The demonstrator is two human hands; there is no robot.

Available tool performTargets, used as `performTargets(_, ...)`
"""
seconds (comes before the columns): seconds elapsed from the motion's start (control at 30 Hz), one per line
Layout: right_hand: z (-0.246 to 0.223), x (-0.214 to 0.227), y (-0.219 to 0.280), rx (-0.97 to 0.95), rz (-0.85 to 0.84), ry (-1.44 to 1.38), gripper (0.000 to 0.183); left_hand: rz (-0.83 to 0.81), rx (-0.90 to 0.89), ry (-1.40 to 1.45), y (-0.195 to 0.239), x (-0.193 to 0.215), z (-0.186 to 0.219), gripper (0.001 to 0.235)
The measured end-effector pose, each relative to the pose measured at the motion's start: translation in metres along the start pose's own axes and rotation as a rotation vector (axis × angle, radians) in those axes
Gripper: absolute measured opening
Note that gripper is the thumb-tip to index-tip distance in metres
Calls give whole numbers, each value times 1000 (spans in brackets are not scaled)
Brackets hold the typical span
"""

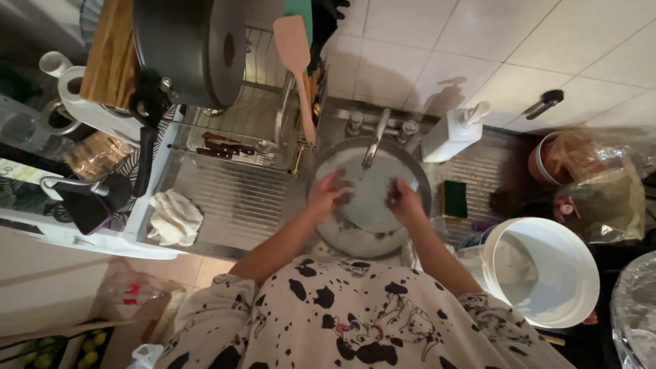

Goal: Washing various dishes including pots, plates, and cutlery in a kitchen sink.

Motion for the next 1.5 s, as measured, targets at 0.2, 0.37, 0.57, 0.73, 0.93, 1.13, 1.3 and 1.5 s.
performTargets(0.2,-37,-61,69,136,-459,122,32,438,-10,94,-22,105,-35,33)
performTargets(0.37,-75,-64,83,592,-405,555,30,300,302,123,75,-89,48,115)
performTargets(0.57,-142,-110,209,1237,-743,970,14,270,327,197,-35,89,-46,43)
performTargets(0.73,-129,-96,192,1344,-548,1217,20,174,228,423,6,-6,3,44)
performTargets(0.93,-107,-70,152,1531,80,1624,64,91,124,371,-5,-40,5,42)
performTargets(1.13,-45,-71,95,1124,-90,1508,52,225,15,323,-8,-41,5,36)
performTargets(1.3,-43,-93,115,1123,-295,1437,61,-194,-514,-1315,16,-46,14,61)
performTargets(1.5,-26,-65,86,969,-115,1808,106,401,-165,-14,53,-67,13,53)
Point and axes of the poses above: each hand's wrist, its own y-axis away from the middle knuckle, its own x-axis out of the back of the hand, z = x × y, the point moved 8 cm from there along -y, towards the middle knuckle, and after that the axes turned 15 degrees about y, right-handed, at the moved point
